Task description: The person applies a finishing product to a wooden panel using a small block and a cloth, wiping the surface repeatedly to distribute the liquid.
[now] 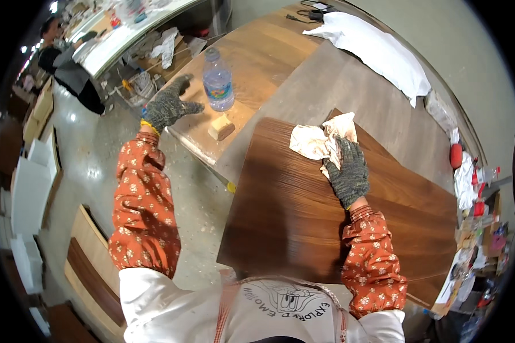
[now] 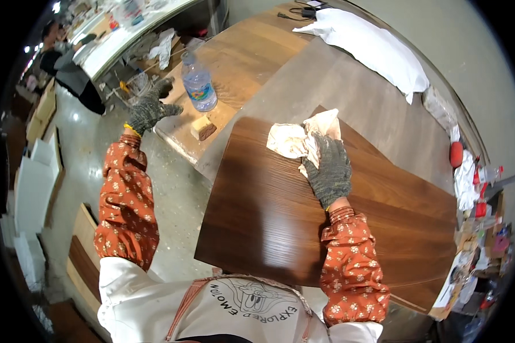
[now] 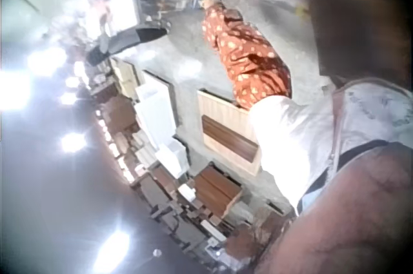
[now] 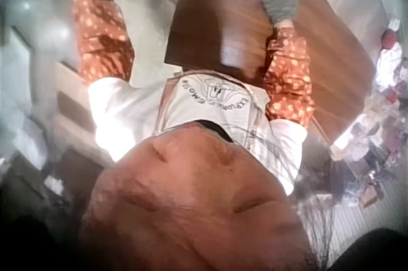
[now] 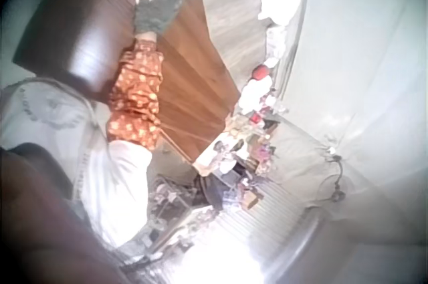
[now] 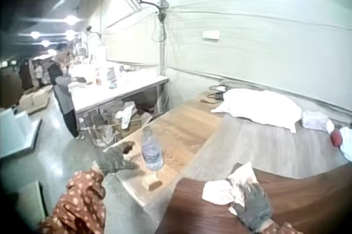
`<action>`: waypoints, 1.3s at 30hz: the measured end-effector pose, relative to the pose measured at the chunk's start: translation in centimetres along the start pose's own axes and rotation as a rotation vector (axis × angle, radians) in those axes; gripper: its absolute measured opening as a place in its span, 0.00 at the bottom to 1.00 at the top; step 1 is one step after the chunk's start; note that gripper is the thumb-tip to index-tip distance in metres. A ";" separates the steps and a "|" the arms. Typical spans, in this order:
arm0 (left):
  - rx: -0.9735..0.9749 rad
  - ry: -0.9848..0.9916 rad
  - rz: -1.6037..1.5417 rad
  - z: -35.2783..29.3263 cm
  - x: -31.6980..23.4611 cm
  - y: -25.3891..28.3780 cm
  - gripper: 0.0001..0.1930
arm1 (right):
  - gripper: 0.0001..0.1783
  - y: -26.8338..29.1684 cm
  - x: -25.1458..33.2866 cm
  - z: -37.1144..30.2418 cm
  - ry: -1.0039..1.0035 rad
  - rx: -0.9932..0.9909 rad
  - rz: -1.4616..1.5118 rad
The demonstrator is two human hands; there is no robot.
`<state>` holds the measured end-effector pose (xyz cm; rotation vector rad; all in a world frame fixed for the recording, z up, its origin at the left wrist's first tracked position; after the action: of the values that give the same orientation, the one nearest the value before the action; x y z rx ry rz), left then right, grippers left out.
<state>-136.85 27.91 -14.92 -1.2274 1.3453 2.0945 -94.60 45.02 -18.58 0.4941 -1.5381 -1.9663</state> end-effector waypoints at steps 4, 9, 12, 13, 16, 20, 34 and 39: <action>-0.271 -0.270 -0.138 4.0 4.8 -4.0 0.59 | 0.33 0.5 0.6 -0.2 -0.022 -0.021 -0.012; -0.307 0.097 -0.053 6.8 3.6 -8.1 0.49 | 0.30 1.4 0.2 -0.2 -0.074 -0.008 0.112; -0.282 -0.064 -0.210 6.8 0.7 -8.3 0.47 | 0.29 1.1 -1.0 -0.1 -0.171 -0.107 0.333; -0.261 -0.138 -0.131 6.7 -1.1 -8.1 0.40 | 0.27 0.6 -1.7 0.0 -0.212 -0.202 0.485; 0.008 -0.357 -0.181 6.8 -3.8 -4.5 0.38 | 0.24 -2.4 -3.8 0.2 -0.083 -0.421 0.236; 0.122 -0.679 0.448 -0.4 -15.2 -5.1 0.42 | 0.21 1.6 2.1 0.8 0.248 -0.442 -0.124; 0.246 -0.929 1.193 -6.2 -23.2 -14.0 0.22 | 0.15 5.7 5.5 -3.2 0.228 -0.425 0.264; 0.207 -1.078 1.208 -5.7 -24.9 -15.3 0.23 | 0.13 -1.6 3.8 -2.4 -0.083 -0.065 0.982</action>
<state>-109.83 33.86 -3.87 1.0495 1.7081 2.4337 -96.35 41.00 -20.54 -0.3435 -1.3615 -1.2511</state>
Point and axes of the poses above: each hand's wrist, its own z-axis towards the middle knuckle, its own y-axis out of the back of the hand, x = y × z, the point moved 2 cm from there along z, towards the middle knuckle, and after that the axes turned 15 degrees about -z, right-handed, at the moved point
